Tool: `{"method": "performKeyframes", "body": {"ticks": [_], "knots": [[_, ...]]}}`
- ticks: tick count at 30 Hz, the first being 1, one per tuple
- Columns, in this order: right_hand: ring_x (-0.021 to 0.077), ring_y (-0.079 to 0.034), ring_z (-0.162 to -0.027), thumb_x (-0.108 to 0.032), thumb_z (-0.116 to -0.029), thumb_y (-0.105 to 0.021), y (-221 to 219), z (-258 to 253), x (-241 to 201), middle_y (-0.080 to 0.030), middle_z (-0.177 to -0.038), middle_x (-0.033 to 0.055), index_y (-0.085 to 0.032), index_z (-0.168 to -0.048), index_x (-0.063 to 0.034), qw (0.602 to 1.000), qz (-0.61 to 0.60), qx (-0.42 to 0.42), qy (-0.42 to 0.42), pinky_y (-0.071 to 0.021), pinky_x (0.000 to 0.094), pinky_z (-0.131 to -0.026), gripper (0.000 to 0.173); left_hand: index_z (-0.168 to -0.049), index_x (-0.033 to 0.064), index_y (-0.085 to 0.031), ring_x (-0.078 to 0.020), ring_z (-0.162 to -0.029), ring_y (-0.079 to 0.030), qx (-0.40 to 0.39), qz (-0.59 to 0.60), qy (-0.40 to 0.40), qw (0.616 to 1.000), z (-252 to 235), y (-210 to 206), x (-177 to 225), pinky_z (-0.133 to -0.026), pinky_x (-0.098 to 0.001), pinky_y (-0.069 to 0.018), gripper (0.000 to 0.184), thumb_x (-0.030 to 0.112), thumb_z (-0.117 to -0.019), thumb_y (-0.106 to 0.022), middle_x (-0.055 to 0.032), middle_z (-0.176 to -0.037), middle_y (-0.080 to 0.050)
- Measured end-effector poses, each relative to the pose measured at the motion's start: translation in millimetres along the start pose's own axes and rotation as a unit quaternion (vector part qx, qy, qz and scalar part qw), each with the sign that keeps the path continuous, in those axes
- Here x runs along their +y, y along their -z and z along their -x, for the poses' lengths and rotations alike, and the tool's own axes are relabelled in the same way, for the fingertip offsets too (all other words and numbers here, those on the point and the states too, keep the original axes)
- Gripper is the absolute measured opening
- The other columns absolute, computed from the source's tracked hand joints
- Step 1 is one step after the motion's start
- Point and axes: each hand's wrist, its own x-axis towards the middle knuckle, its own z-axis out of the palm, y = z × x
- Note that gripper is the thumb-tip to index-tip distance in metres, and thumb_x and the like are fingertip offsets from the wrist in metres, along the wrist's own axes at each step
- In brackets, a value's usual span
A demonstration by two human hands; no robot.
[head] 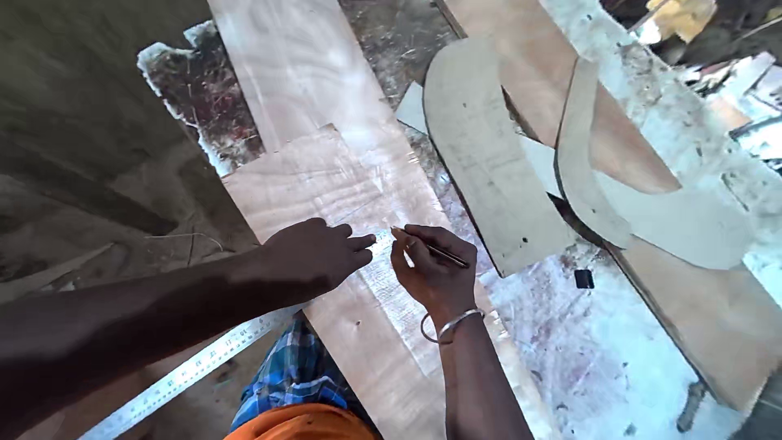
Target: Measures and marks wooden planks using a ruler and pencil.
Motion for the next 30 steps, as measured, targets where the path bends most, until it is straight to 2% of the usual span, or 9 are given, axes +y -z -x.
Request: {"method": "performKeyframes", "body": {"ticks": [3,10,14,18,21,23,25,28,30], "knots": [[0.0086,-0.069,-0.07,-0.004,-0.0903,-0.068,-0.4,1.4,-0.3,-0.076,-0.092,0.005,-0.077,-0.101,-0.0035,1.0,0.016,-0.003,-0.001,-0.0592,0.025,-0.06,0.014,-0.136,0.0162,-0.057,-0.0258,-0.108,-0.063,0.008,0.001,-0.004,1.0,1.0,0.8,0.1,-0.072,-0.0395,-0.0496,0.039,0.004,-0.0988,-0.055,0.0012,-0.159,-0.043],[0.0063,-0.069,-0.079,-0.009,-0.0923,-0.068,-0.8,0.2,-0.7,-0.075,-0.095,0.0006,-0.078,-0.104,-0.0082,0.997,0.059,-0.038,0.021,-0.06,0.0243,-0.069,0.015,-0.136,0.0163,-0.057,-0.0243,-0.114,-0.061,0.012,0.019,0.011,1.0,3.7,-1.0,4.2,-0.071,-0.0385,-0.0494,0.043,0.0,-0.0958,-0.056,0.0058,-0.161,-0.04],[0.0044,-0.067,-0.072,-0.01,-0.0882,-0.068,2.5,1.3,-5.4,-0.074,-0.088,-0.0013,-0.079,-0.095,-0.0101,0.997,0.067,-0.032,0.008,-0.0575,0.0227,-0.062,0.012,-0.141,0.0168,-0.054,-0.0251,-0.118,-0.06,-0.011,0.032,0.017,0.999,3.8,4.6,5.5,-0.076,-0.0402,-0.0508,0.045,0.003,-0.0988,-0.054,0.0058,-0.163,-0.038],[0.0049,-0.067,-0.074,-0.013,-0.0927,-0.068,-0.7,-0.5,-7.6,-0.073,-0.089,-0.0018,-0.078,-0.098,-0.0108,0.996,0.076,-0.039,0.013,-0.0577,0.0234,-0.063,0.012,-0.14,0.0159,-0.055,-0.0251,-0.117,-0.06,-0.005,0.031,0.019,0.999,3.4,3.9,6.3,-0.076,-0.0398,-0.0505,0.044,0.003,-0.0982,-0.055,0.0052,-0.162,-0.04],[0.0052,-0.064,-0.066,-0.013,-0.0872,-0.067,-4.0,1.8,-8.5,-0.071,-0.08,-0.0011,-0.075,-0.087,-0.0093,0.997,0.071,-0.01,0.029,-0.0552,0.0241,-0.057,0.009,-0.142,0.0178,-0.054,-0.0271,-0.121,-0.058,-0.021,0.031,0.041,0.998,2.2,4.4,10.0,-0.079,-0.0419,-0.0508,0.046,0.005,-0.0981,-0.056,0.0054,-0.163,-0.039],[0.0076,-0.069,-0.081,-0.019,-0.0963,-0.065,-4.9,3.5,-7.4,-0.074,-0.095,-0.0002,-0.078,-0.105,-0.0122,0.995,0.077,-0.026,0.063,-0.0611,0.029,-0.072,0.017,-0.141,0.0193,-0.055,-0.029,-0.122,-0.058,-0.008,0.039,0.062,0.997,1.0,0.9,12.7,-0.083,-0.045,-0.0519,0.045,0.004,-0.0985,-0.056,0.0042,-0.16,-0.043],[0.0079,-0.069,-0.093,-0.035,-0.1021,-0.058,-5.4,4.4,-7.3,-0.074,-0.1,-0.0056,-0.076,-0.119,-0.0251,0.981,0.165,-0.064,0.081,-0.0604,0.0343,-0.082,0.027,-0.142,0.0175,-0.055,-0.0362,-0.123,-0.058,0.008,0.084,0.085,0.993,0.4,-2.0,19.5,-0.088,-0.0535,-0.0524,0.047,0.003,-0.0972,-0.056,-0.0028,-0.155,-0.049],[0.0132,-0.07,-0.098,-0.042,-0.102,-0.054,-14.5,0.4,-13.3,-0.075,-0.098,-0.0052,-0.077,-0.111,-0.0289,0.95,0.28,-0.086,0.112,-0.0593,0.0399,-0.085,0.028,-0.153,0.0184,-0.047,-0.0428,-0.14,-0.045,0.032,0.17,0.14,0.975,16.6,-3.4,28.1,-0.1,-0.0641,-0.0456,0.062,-0.003,-0.0954,-0.054,-0.0068,-0.166,-0.035],[0.0152,-0.07,-0.101,-0.042,-0.1007,-0.055,-15.3,1.5,-15.9,-0.076,-0.101,-0.0039,-0.077,-0.109,-0.0272,0.942,0.298,-0.095,0.121,-0.059,0.0407,-0.087,0.027,-0.152,0.0213,-0.05,-0.038,-0.142,-0.046,0.122,0.181,0.202,0.955,41.8,-28.1,41.5,-0.106,-0.0609,-0.045,0.051,0.01,-0.1017,-0.053,-0.0054,-0.165,-0.038]]}}
